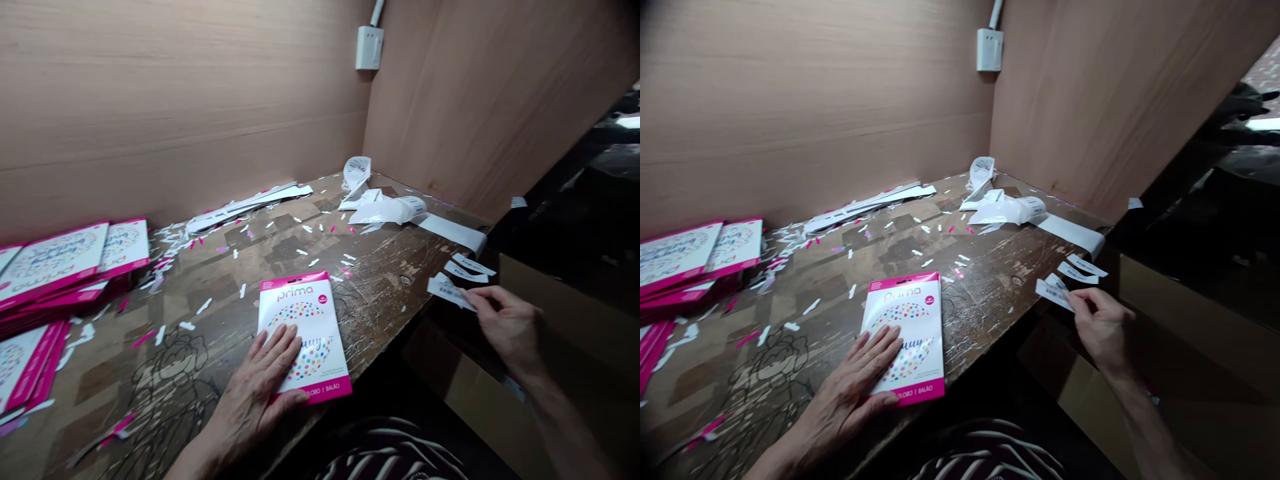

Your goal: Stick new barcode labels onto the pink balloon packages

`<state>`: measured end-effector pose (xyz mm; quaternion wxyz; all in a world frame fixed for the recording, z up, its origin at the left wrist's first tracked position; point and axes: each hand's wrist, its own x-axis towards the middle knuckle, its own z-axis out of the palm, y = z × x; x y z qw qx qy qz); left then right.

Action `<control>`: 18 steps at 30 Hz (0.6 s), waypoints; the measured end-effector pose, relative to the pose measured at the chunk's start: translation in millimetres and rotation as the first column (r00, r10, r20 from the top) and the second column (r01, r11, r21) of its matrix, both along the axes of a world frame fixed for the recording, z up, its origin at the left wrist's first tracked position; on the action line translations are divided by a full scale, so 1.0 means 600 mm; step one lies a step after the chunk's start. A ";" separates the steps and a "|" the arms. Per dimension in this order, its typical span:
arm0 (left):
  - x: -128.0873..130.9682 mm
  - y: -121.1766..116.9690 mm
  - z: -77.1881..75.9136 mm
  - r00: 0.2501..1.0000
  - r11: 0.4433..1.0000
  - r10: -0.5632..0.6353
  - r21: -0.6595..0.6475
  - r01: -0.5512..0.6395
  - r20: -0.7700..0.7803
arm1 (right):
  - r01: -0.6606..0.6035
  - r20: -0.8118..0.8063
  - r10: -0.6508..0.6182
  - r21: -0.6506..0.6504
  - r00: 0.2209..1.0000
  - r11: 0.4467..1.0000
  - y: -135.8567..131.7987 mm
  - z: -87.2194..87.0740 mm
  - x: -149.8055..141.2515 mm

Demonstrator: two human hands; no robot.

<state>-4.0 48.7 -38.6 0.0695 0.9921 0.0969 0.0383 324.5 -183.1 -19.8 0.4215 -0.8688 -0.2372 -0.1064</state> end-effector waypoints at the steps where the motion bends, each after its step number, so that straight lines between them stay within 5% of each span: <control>1: 0.000 -0.003 0.002 1.000 1.000 0.005 -0.015 -0.006 -0.006 | -0.003 0.064 0.004 -0.014 0.998 1.000 0.004 0.017 -0.008; 5: -0.001 -0.013 0.011 0.999 0.993 0.036 -0.113 -0.039 -0.029 | -0.160 -0.213 0.199 0.189 0.957 0.969 0.048 0.054 -0.050; 10: 0.000 -0.023 0.014 0.996 0.977 0.090 -0.193 -0.089 -0.001 | -0.471 -0.595 0.579 0.348 0.557 0.811 0.149 0.051 -0.127; 14: 0.000 -0.028 0.013 0.990 0.963 0.132 -0.242 -0.119 0.038 | -0.602 -0.758 0.572 0.308 0.313 0.737 0.216 0.032 -0.177; 18: -0.003 -0.030 0.009 0.987 0.963 0.128 -0.250 -0.101 0.094 | -0.623 -0.813 0.526 0.282 0.248 0.730 0.252 0.014 -0.196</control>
